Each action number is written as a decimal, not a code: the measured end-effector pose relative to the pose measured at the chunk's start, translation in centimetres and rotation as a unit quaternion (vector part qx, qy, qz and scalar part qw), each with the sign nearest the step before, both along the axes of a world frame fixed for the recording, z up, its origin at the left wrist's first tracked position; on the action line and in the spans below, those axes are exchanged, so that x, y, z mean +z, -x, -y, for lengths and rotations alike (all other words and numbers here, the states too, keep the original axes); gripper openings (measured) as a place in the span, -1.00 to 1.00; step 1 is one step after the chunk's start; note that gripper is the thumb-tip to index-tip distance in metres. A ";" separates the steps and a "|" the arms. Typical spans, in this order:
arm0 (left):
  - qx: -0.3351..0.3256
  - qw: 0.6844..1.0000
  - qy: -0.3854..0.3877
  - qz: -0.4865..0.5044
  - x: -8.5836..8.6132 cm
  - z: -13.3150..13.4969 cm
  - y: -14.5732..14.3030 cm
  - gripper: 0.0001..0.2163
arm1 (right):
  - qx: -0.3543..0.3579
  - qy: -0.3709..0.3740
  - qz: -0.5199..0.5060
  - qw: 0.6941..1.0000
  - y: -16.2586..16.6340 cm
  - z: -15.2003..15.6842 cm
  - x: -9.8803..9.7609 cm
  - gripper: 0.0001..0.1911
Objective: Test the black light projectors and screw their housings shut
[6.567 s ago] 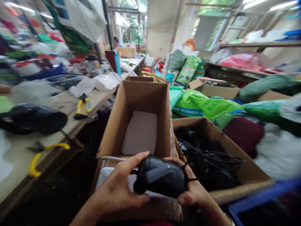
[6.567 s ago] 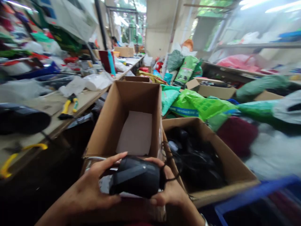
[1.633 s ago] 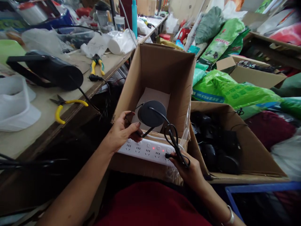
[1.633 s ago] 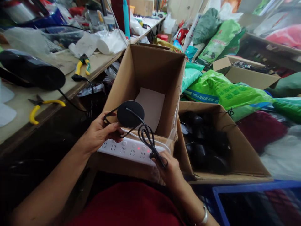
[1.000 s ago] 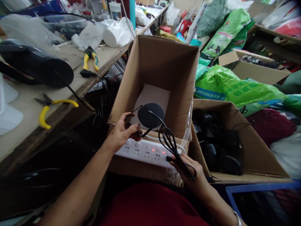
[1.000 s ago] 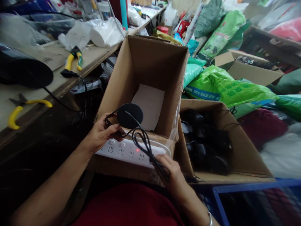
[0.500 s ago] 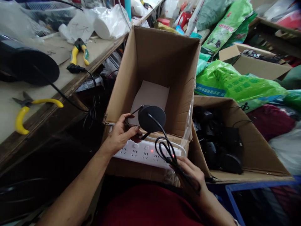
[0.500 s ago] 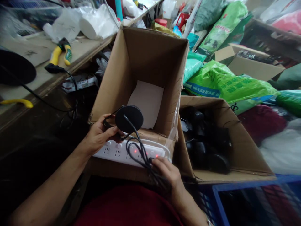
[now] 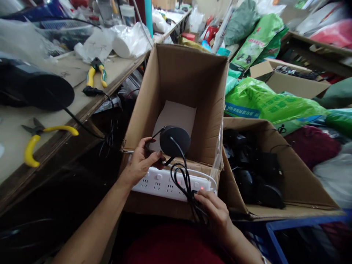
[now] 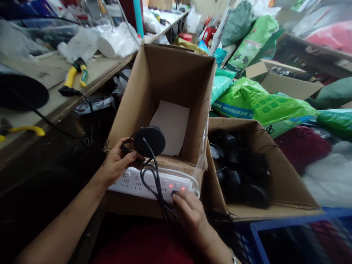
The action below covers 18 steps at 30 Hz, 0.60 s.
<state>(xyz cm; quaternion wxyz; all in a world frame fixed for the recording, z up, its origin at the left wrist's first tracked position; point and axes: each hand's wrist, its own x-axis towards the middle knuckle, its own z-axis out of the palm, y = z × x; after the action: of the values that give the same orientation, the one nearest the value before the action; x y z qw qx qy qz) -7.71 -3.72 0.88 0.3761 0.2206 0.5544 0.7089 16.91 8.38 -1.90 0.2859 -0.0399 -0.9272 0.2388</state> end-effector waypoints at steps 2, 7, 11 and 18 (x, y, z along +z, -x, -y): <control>-0.002 1.000 0.001 0.001 0.1 0.0 0.1 -0.56 | -0.002 0.009 0.002 1.000 0.0 0.0 -0.3 -0.79; -0.003 1.000 0.015 -0.012 0.6 -0.1 -0.1 -0.52 | -0.027 0.021 0.006 0.999 0.3 0.1 -0.6 -0.81; 0.008 1.000 0.018 0.005 0.7 -0.5 -0.3 -0.53 | -0.013 0.013 0.004 1.000 0.2 -0.1 -1.4 -0.82; -0.003 0.997 0.033 0.064 1.0 -1.1 -0.8 -0.50 | 0.015 -0.026 -0.044 0.999 0.8 -1.0 -1.4 -0.84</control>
<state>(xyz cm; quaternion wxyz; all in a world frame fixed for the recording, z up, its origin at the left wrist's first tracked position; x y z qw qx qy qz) -6.90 -2.64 1.86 0.4201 0.1638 0.5512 0.7020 16.06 9.41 -3.28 0.3241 -0.0077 -0.9200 0.2202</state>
